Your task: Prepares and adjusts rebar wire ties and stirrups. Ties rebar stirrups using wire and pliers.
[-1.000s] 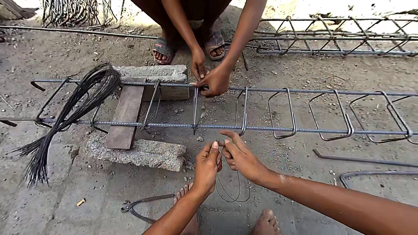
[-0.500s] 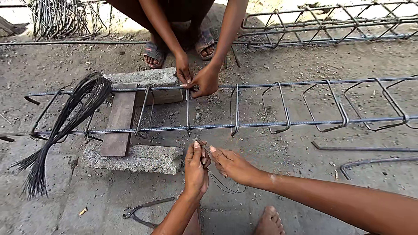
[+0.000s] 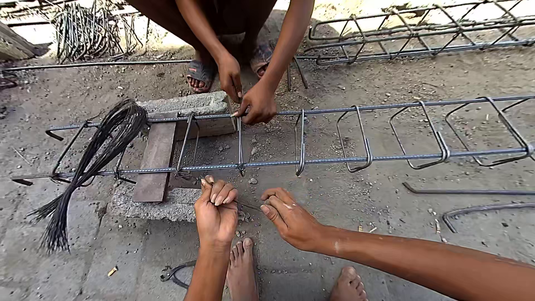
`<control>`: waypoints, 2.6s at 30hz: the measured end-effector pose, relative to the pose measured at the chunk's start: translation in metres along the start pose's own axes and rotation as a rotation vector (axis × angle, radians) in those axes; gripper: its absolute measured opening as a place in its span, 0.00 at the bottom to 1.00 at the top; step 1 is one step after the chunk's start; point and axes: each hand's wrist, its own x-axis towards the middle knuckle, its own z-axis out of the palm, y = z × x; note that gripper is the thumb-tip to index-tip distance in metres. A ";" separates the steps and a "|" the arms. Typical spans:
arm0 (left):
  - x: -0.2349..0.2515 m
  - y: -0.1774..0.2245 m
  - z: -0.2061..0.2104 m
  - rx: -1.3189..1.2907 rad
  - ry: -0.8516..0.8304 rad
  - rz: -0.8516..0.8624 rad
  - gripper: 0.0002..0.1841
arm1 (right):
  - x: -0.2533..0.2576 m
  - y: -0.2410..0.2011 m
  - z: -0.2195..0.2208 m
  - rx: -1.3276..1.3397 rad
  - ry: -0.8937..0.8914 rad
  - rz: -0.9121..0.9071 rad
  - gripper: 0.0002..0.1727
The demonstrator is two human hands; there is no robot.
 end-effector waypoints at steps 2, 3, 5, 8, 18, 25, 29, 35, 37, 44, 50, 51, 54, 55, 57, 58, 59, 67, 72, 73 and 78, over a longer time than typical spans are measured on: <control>-0.002 -0.002 0.006 -0.016 -0.026 0.002 0.22 | 0.000 -0.002 -0.001 0.104 -0.102 0.142 0.30; -0.003 -0.005 0.008 -0.010 -0.033 -0.005 0.21 | 0.000 -0.003 -0.002 0.199 -0.174 0.239 0.30; -0.004 -0.010 0.011 -0.004 -0.033 -0.025 0.21 | -0.002 -0.001 -0.003 0.367 -0.302 0.362 0.31; 0.001 -0.008 0.007 -0.013 0.010 -0.048 0.23 | -0.007 -0.009 -0.005 0.341 -0.329 0.359 0.34; 0.003 -0.009 0.001 0.095 0.125 -0.031 0.21 | 0.002 -0.017 -0.030 0.073 -0.516 0.179 0.34; 0.003 -0.027 0.000 0.289 0.159 0.161 0.18 | 0.000 -0.013 -0.028 0.090 -0.599 0.297 0.34; 0.002 -0.043 -0.001 0.368 0.186 0.236 0.16 | -0.003 -0.018 -0.019 -0.100 -0.415 0.319 0.31; -0.010 -0.022 0.007 0.116 0.014 -0.079 0.20 | -0.001 -0.015 -0.028 0.355 -0.514 0.395 0.36; -0.015 -0.019 0.006 0.015 -0.116 -0.230 0.21 | -0.008 -0.006 -0.029 0.733 -0.727 0.397 0.34; -0.013 -0.026 -0.024 -0.303 -0.577 -0.382 0.06 | -0.016 0.002 -0.027 0.783 -0.897 0.325 0.37; -0.006 -0.016 -0.035 -0.012 -0.448 -0.185 0.15 | 0.024 0.008 -0.098 -0.126 -0.082 0.325 0.26; -0.008 -0.017 -0.037 0.025 -0.434 -0.184 0.16 | 0.032 0.018 -0.108 -0.190 0.048 0.319 0.26; -0.011 -0.024 -0.039 0.091 -0.414 -0.222 0.17 | 0.061 0.054 -0.134 -0.298 0.208 0.394 0.32; -0.011 -0.027 -0.039 0.107 -0.409 -0.239 0.17 | 0.072 0.066 -0.138 -0.309 0.206 0.449 0.35; -0.010 -0.031 -0.038 0.139 -0.413 -0.264 0.17 | 0.093 0.083 -0.141 -0.290 0.168 0.556 0.38; -0.010 -0.033 -0.038 0.160 -0.419 -0.270 0.17 | 0.103 0.088 -0.139 -0.255 0.158 0.601 0.39; -0.011 -0.034 -0.039 0.177 -0.425 -0.276 0.17 | 0.111 0.093 -0.135 -0.219 0.153 0.634 0.38; -0.014 -0.029 -0.045 0.256 -0.389 -0.270 0.17 | 0.130 0.099 -0.114 -0.270 0.205 0.623 0.29; -0.014 -0.031 -0.046 0.286 -0.363 -0.290 0.17 | 0.126 0.102 -0.108 -0.254 0.199 0.584 0.27; -0.014 -0.032 -0.045 0.292 -0.363 -0.295 0.17 | 0.126 0.102 -0.109 -0.254 0.195 0.585 0.27; -0.015 -0.031 -0.046 0.318 -0.366 -0.316 0.18 | 0.130 0.103 -0.110 -0.274 0.173 0.565 0.27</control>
